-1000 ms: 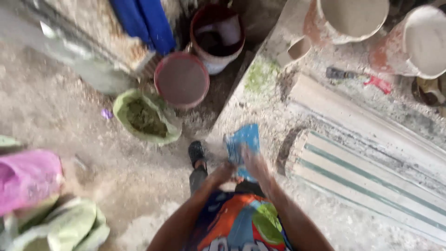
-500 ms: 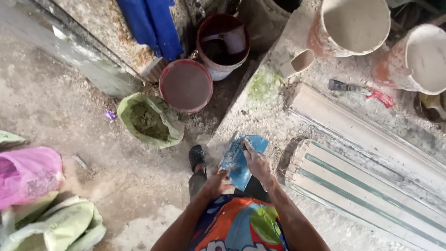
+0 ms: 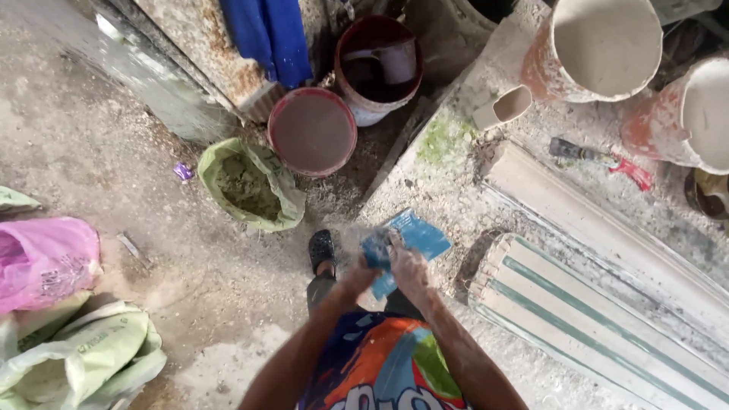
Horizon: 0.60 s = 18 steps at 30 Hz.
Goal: Using scrapers to remove excess material and clean the surface of a decorative architectural mold.
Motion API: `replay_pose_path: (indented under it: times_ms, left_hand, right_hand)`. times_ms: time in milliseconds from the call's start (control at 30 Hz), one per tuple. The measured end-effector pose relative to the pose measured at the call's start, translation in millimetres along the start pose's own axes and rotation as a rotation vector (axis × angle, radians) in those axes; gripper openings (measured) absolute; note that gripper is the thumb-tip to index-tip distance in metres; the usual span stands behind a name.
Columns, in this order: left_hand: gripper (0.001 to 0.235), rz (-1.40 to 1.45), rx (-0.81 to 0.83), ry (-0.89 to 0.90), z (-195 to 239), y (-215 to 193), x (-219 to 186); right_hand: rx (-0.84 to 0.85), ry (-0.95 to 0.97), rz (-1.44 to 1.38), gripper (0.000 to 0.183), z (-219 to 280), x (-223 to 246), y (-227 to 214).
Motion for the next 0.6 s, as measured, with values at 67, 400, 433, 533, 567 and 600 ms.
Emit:
replay_pose_path:
  times_ms: [67, 400, 433, 533, 567, 600]
  left_hand:
    - [0.084, -0.481, -0.014, -0.460, -43, -37, 61]
    - [0.099, -0.431, 0.112, -0.451, -29, -41, 19]
    - [0.096, -0.454, 0.122, -0.481, -21, -38, 2]
    - [0.085, -0.472, 0.114, -0.483, -20, -48, -6]
    - [0.077, -0.457, 0.105, -0.462, -23, -48, 2]
    - [0.077, -0.450, 0.100, -0.455, -27, -39, 12]
  right_hand:
    - [-0.047, -0.265, -0.222, 0.038, -10, -28, -49]
    - [0.942, 0.064, -0.926, 0.041, -22, -19, -3]
    - [0.857, 0.042, -0.945, 0.044, -19, -26, -10]
    - [0.634, -0.001, -0.891, 0.047, -24, -33, -29]
    - [0.509, -0.017, -0.809, 0.048, -23, -38, -35]
    - [0.504, -0.026, -0.804, 0.048, -29, -40, -22]
Point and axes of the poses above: each hand's wrist, its own z-axis away from the middle knuckle, its own y-axis out of the palm, x = y × z, the point moved 1 cm from there along -z, towards the middle knuckle, and after that the axes turned 11 degrees about x, right-handed, at the moved point
